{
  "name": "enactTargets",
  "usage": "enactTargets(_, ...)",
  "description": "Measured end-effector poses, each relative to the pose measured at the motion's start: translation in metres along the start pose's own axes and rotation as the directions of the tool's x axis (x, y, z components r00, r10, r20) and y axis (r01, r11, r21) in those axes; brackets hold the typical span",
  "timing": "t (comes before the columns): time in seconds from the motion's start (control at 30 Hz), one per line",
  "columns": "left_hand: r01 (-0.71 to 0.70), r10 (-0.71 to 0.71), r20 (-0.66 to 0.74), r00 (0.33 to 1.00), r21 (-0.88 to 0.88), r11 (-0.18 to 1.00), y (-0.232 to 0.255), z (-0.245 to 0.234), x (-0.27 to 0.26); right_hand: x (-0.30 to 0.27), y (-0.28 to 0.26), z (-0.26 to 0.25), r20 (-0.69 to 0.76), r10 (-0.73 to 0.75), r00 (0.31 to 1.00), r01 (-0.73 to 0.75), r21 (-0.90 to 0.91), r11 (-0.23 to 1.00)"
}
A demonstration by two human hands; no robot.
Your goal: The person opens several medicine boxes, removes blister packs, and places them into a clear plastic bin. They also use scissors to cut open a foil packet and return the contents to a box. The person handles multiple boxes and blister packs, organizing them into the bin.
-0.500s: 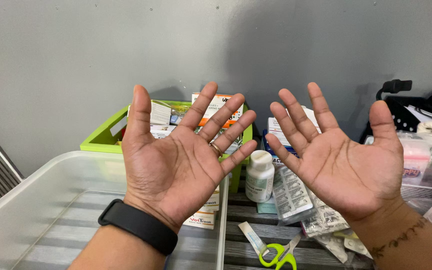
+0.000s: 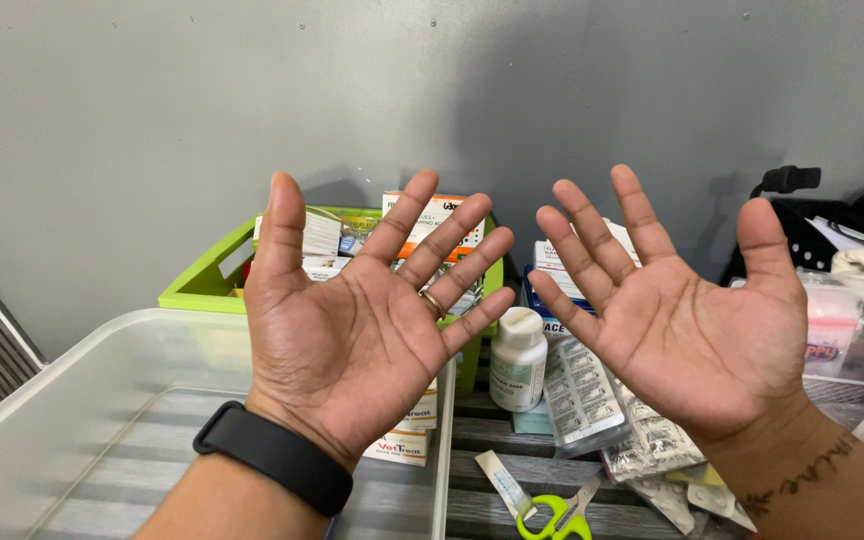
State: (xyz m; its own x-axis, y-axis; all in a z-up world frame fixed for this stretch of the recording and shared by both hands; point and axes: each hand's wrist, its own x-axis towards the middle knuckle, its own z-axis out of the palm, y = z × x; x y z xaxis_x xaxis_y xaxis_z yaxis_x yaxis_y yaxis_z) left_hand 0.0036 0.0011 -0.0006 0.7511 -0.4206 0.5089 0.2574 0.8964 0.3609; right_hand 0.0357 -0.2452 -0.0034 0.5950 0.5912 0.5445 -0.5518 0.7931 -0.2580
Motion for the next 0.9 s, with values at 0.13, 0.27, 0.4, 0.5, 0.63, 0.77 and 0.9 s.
enactTargets(0.13,0.0,0.0,0.003,1.0,0.012,1.0,-0.001,0.0,0.001,0.001,0.0,-0.002,-0.002,-0.001,1.0,0.001,0.007,1.0)
enactTargets(0.27,-0.003,0.003,-0.004,1.0,0.018,1.0,-0.002,0.001,0.001,0.001,0.002,-0.004,-0.001,-0.009,1.0,0.009,-0.015,1.0)
enactTargets(0.4,-0.001,0.001,0.005,1.0,-0.017,1.0,-0.001,0.0,-0.001,0.0,0.001,-0.002,-0.007,0.021,1.0,-0.021,-0.006,1.0)
enactTargets(0.5,0.005,-0.004,0.025,1.0,-0.052,0.999,0.0,0.0,-0.004,-0.001,0.001,0.0,-0.014,0.023,1.0,-0.023,-0.012,1.0)
enactTargets(0.63,0.01,-0.008,0.018,1.0,-0.057,0.998,-0.001,-0.001,-0.005,-0.002,0.004,0.0,-0.023,0.004,1.0,-0.004,-0.007,1.0)
enactTargets(0.77,0.02,-0.02,0.005,1.0,-0.073,0.997,-0.002,-0.003,-0.007,-0.005,0.006,-0.002,-0.045,-0.012,0.999,0.01,-0.035,0.999)
enactTargets(0.9,0.03,-0.031,-0.005,1.0,-0.092,0.995,0.0,-0.004,-0.011,-0.008,0.009,-0.003,-0.058,-0.011,0.998,0.008,-0.053,0.999)
